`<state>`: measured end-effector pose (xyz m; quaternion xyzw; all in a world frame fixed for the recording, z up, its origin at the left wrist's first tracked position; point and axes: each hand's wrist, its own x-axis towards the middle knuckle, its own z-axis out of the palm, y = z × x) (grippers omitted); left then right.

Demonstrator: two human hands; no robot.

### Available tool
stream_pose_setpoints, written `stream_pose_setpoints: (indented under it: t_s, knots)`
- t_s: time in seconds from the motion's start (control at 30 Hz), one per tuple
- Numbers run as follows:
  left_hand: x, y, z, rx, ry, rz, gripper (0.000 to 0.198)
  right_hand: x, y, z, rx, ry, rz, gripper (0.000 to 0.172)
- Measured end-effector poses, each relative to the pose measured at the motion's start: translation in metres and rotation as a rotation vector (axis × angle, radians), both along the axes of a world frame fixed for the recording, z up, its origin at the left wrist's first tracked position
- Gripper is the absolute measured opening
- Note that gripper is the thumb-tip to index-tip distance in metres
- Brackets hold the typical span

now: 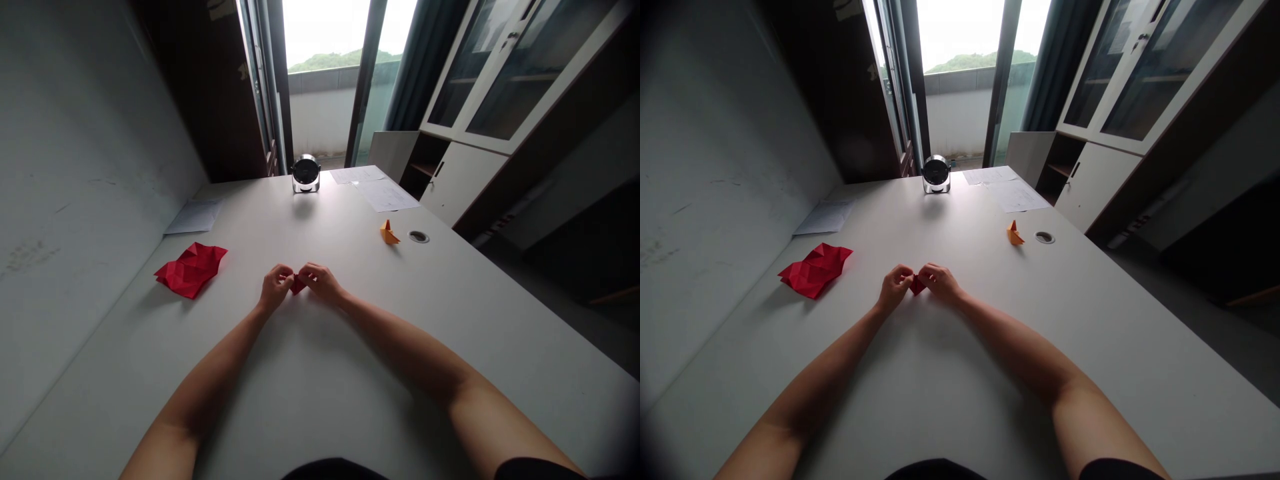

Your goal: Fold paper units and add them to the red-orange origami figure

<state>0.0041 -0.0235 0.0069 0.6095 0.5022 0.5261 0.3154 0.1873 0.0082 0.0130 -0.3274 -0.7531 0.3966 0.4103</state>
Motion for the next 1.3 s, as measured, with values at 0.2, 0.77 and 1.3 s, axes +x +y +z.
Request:
stream_pose_setpoints:
  t_s: [0.2,0.77,1.3]
  knots:
    - [-0.003,0.006,-0.007,-0.056,-0.097,0.025,0.013,-0.002,0.011,-0.015,-0.019,0.047,-0.054,0.018]
    - [-0.003,0.011,-0.017,-0.038,-0.144,0.036,0.014,-0.004,0.005,-0.016,-0.043,0.023,-0.045,0.019]
    - [0.001,0.004,-0.009,-0.059,-0.089,0.005,0.016,-0.002,0.005,-0.013,-0.140,-0.038,0.087,0.021]
